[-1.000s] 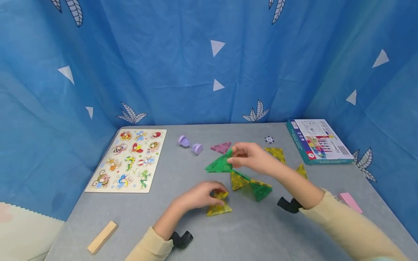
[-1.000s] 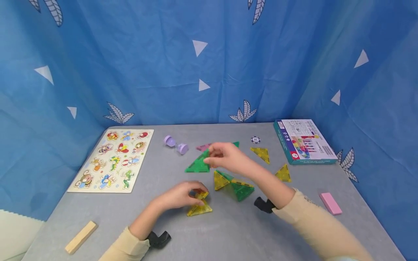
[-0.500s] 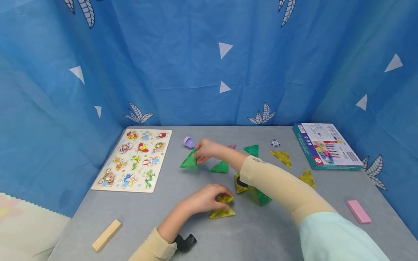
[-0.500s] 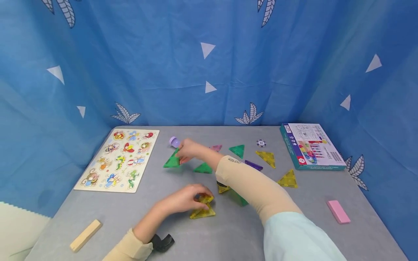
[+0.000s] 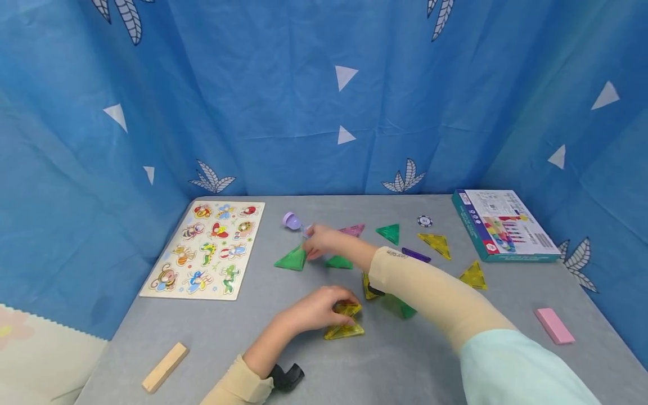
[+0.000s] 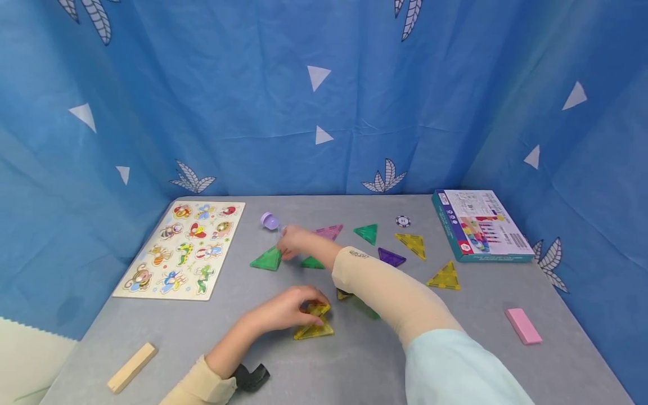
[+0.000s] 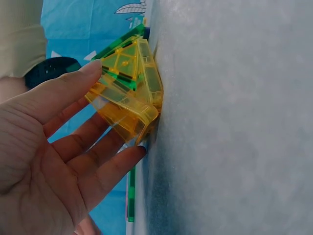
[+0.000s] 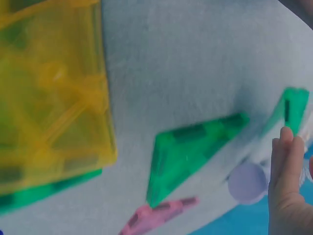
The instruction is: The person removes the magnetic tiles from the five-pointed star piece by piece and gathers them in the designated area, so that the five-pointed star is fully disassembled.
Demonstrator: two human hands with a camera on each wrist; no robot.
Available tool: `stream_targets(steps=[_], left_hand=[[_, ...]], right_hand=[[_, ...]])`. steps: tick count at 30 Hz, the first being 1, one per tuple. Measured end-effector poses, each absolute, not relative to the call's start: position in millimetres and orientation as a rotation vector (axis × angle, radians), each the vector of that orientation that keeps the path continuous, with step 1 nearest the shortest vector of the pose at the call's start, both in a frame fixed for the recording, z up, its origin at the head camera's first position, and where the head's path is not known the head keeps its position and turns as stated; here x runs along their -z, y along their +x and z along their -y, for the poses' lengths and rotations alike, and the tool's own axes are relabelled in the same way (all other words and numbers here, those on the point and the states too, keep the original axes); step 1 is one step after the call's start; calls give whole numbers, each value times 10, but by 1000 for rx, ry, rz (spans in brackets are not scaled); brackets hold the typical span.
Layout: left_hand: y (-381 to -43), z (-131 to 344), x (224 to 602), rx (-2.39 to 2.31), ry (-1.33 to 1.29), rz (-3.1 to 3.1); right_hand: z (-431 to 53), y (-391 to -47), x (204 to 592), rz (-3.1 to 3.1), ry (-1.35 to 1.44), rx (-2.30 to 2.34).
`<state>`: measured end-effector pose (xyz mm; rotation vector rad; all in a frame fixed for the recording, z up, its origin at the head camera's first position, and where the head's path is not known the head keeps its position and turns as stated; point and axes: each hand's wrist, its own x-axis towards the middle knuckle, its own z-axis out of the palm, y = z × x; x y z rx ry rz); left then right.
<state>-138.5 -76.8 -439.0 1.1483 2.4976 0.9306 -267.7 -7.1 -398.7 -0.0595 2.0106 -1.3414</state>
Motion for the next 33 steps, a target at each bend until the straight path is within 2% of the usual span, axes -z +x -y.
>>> stream_targets(steps=[5,8,16,24,33], left_hand=[[-1389,776,4405,-939,1149,-2496],[-1394,773,4406,-950,1147,-2485],[-1414,785,4423,-1032,1079,-2421],[-1409,819,4406,-1016,1038,-2445],[-1403,817,4394,-1012,1008,-2445]], right_hand=[[-168,-2587,3772,-2053,-201,1356],[-382,-2457,3673,-2089,-396,1330],[-1006,-1723,3533,-2263,-772,1291],[-1317,-1190,3786,-2313,-706,1224],[-1315,-1127,4187,-2186,-554,1221]])
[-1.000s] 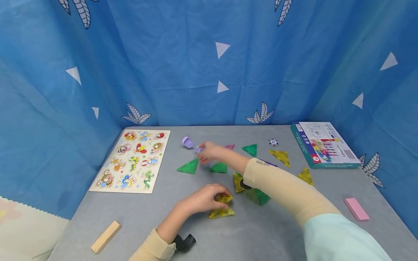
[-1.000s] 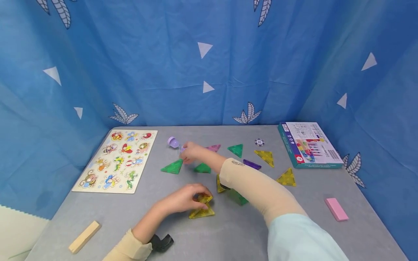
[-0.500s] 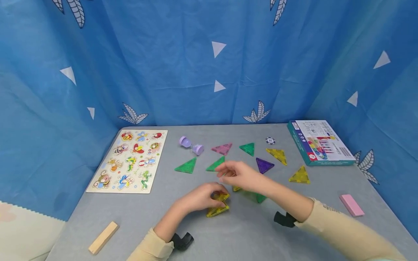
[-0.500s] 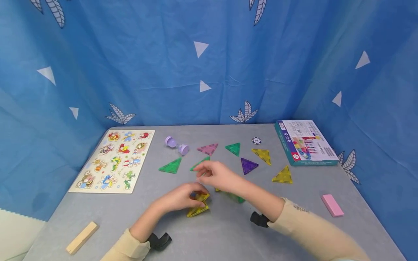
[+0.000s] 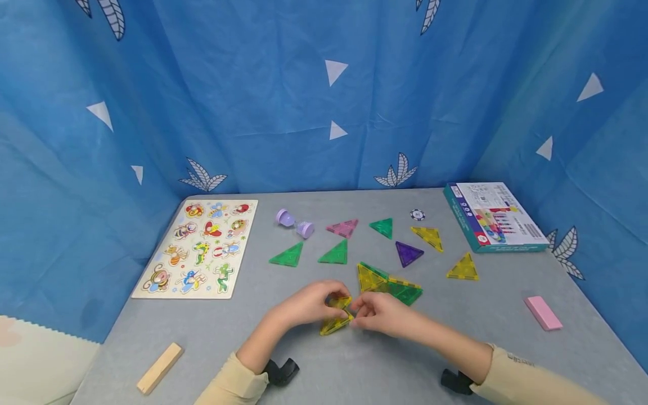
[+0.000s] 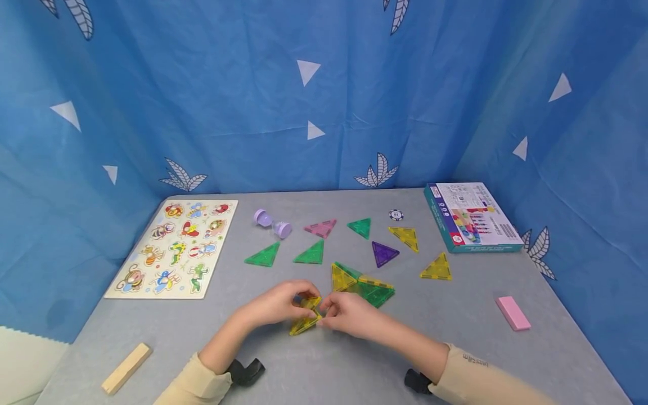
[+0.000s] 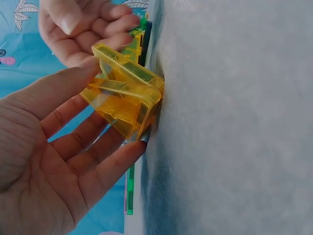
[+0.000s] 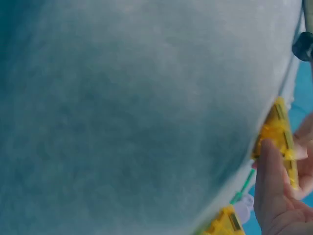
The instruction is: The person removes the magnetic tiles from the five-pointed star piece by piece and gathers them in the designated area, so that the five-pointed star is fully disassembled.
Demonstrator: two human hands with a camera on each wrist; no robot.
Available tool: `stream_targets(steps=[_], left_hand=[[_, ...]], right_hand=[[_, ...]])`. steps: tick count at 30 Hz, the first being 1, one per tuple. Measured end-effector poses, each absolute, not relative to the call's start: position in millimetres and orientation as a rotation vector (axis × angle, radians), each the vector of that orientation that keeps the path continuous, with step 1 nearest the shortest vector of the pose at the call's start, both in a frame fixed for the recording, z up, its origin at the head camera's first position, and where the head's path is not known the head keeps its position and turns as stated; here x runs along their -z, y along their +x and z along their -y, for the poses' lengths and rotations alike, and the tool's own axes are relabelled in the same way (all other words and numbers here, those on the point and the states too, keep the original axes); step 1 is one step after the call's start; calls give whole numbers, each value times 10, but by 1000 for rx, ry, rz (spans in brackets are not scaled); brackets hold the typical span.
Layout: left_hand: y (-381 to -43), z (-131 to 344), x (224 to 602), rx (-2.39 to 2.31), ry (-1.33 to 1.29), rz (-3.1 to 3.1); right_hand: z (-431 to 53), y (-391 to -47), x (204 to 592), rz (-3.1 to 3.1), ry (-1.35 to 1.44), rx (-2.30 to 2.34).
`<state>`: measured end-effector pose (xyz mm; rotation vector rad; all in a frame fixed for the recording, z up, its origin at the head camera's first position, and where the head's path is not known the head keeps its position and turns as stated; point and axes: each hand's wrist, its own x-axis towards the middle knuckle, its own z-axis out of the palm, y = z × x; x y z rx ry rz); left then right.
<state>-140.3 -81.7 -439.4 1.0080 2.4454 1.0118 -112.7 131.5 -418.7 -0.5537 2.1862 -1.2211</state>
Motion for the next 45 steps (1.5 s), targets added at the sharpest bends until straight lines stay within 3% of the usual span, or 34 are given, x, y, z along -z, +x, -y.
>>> stream_targets(steps=[9,19,32,45], left_hand=[[-1388,838,4395,-1121,1001,-2410],[-1311,819,4281,-1525,890,-2317],[-1309,923,4030,-2300,310,-1906],[-1239,956,4036,-2260,304,-1900]], right_hand=[[-1201,-1128,4392,-2025,-483,1359],[-1208,-1064,4271,-1975,-345,1601],[-1340,-1156,3988,-1988,-174,1872],[-1619,-1086,3885,-2085,-167,2050]])
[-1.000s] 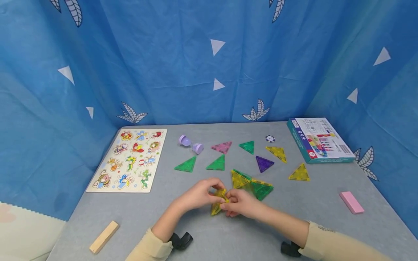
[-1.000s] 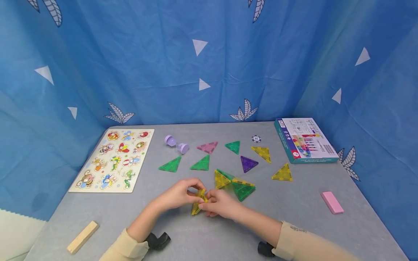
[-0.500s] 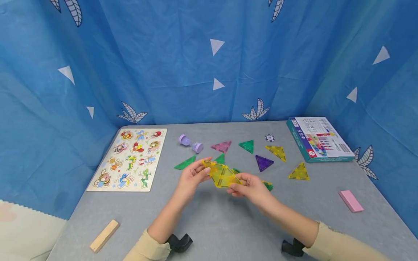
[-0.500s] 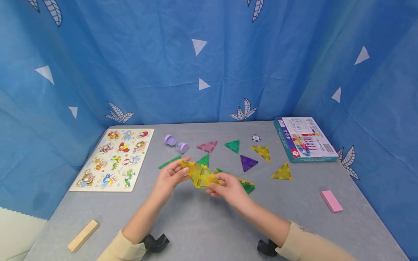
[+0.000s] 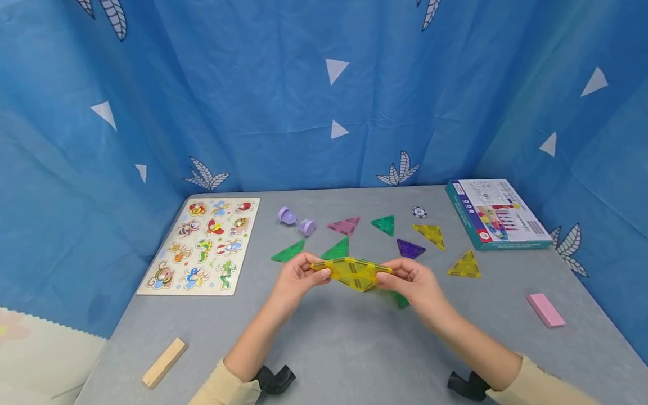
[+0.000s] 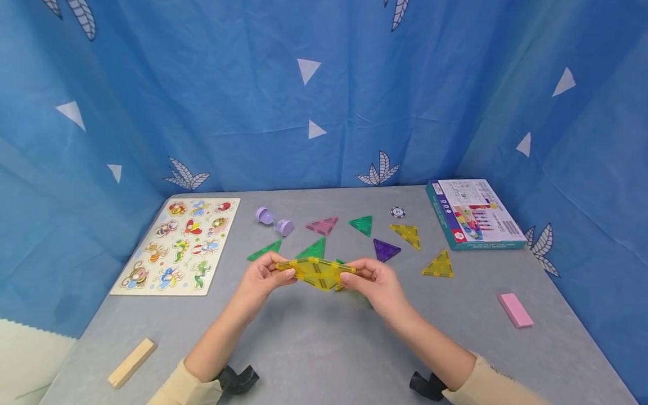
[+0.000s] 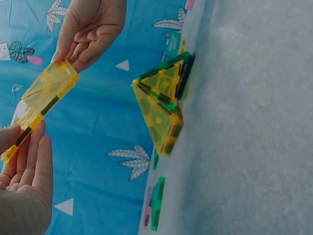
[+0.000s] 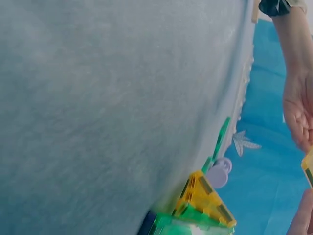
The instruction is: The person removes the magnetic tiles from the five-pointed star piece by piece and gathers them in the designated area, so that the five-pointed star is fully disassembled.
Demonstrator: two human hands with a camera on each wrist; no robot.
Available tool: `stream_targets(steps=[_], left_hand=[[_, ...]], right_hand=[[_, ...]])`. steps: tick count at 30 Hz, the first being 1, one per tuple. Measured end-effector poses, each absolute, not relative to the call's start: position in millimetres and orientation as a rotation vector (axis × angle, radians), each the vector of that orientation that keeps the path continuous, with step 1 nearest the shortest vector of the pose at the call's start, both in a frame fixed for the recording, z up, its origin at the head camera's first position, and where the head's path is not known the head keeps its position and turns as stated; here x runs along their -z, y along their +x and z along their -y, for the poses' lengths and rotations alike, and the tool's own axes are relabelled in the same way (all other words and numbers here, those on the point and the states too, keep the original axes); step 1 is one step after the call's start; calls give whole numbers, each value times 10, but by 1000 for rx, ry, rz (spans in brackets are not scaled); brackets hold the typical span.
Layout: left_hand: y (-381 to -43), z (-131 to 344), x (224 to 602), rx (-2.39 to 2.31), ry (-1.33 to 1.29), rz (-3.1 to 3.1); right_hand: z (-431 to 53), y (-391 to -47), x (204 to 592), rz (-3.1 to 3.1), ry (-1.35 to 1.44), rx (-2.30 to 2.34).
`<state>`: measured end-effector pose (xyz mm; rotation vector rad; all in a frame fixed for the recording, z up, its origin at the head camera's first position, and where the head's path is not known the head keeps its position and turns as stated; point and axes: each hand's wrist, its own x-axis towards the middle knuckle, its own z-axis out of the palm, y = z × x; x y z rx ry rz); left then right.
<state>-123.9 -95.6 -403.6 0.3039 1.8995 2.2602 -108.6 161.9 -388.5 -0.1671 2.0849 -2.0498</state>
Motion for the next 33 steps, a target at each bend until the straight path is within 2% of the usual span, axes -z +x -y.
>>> stream_targets(steps=[5,10,19,27,33], left_hand=[[-1229,1073,4019,-2350,231,-1906],[-1237,1493,4075,-2291,51,-2107],[-1220,2098,4348,-1742,-120,-2376],[-1248,2195,4451,-1642,-101,-2358],[-1276,2202,4495,-1626,-221,-2450]], right_hand=[[-1860,-1115,3885,-2076,-195,2168],[-2392,-1220,3834,-2057,-115,2257],[-3364,-1260,4033,-2358,63,1584],[-3604,-1262,4239,-2173,11,1395],[-3607,-1283,4284,-2186,36,1352]])
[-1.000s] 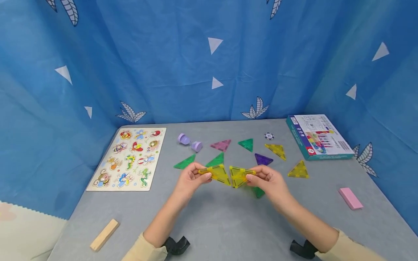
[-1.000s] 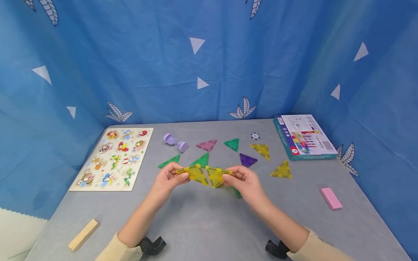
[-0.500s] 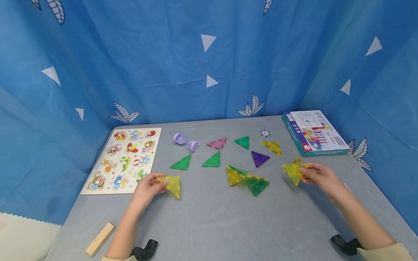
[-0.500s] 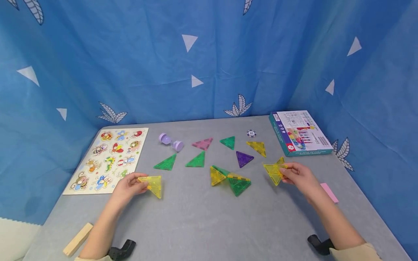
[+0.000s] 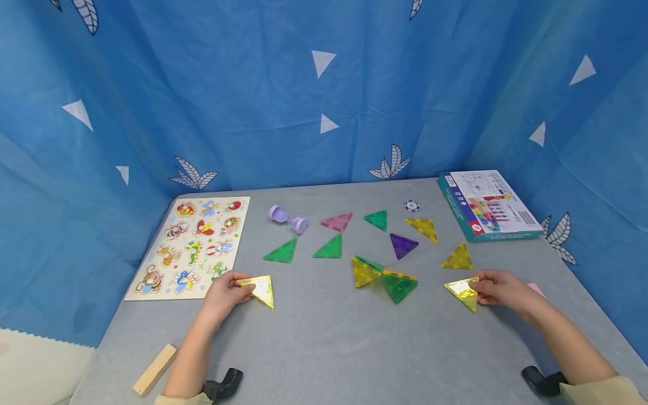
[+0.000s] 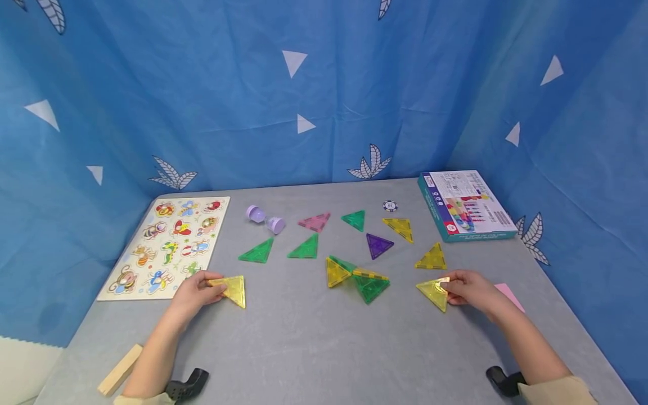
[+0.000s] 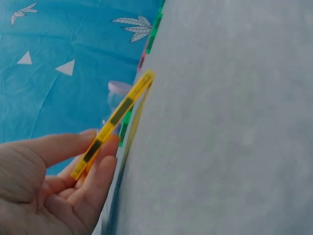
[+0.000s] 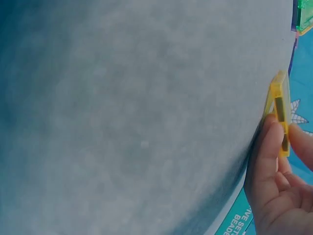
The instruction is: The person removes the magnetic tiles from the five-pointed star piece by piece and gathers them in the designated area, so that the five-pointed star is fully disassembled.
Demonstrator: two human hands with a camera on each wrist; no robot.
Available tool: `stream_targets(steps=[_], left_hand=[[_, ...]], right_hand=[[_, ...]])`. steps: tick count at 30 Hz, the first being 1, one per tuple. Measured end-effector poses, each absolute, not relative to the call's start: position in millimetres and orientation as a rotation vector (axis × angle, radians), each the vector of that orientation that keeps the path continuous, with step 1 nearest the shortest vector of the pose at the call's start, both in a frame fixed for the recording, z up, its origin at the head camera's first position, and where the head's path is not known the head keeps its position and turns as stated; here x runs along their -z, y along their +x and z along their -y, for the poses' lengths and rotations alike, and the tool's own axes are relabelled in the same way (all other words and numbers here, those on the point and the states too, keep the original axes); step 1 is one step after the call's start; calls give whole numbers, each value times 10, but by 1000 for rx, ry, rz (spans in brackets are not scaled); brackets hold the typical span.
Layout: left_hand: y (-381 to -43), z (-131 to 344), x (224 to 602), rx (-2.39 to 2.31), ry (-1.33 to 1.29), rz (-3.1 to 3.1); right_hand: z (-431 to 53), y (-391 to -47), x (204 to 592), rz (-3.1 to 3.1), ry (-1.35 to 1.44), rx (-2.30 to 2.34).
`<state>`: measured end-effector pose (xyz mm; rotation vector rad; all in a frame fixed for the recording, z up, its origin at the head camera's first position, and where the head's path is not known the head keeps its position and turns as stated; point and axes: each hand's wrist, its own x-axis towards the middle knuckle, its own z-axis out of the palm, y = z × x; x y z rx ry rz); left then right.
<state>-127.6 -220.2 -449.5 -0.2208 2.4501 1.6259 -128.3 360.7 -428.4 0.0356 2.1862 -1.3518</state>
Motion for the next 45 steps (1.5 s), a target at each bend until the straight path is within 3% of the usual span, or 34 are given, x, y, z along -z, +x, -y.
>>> stream_targets(steps=[6,14,21,29,35,45], left_hand=[[-1311,2223,4515,-1534,-228,-2536],[-1318,2177,4468,-1060,-46,-2897],[-1308,2011,4356,-949,109,-3008],[-1416,1071,4024,-1016,680,-2897],[-1646,348,4156,-853,1128,-2731],[-1777,-24,4335,-899,1376,-2668]], right_hand=[[-3584,-1279,4285,-2286,53,1293],[-3521,-1294,4202,-2506,13,1010],[-3300,-1277,3988,-2747,-29,714],[-2540,-1262,3936,-2908,-363,840],[-1972,-1248,4087,-3028,-489,649],[-1804,-1247,4197,-3176,-628,498]])
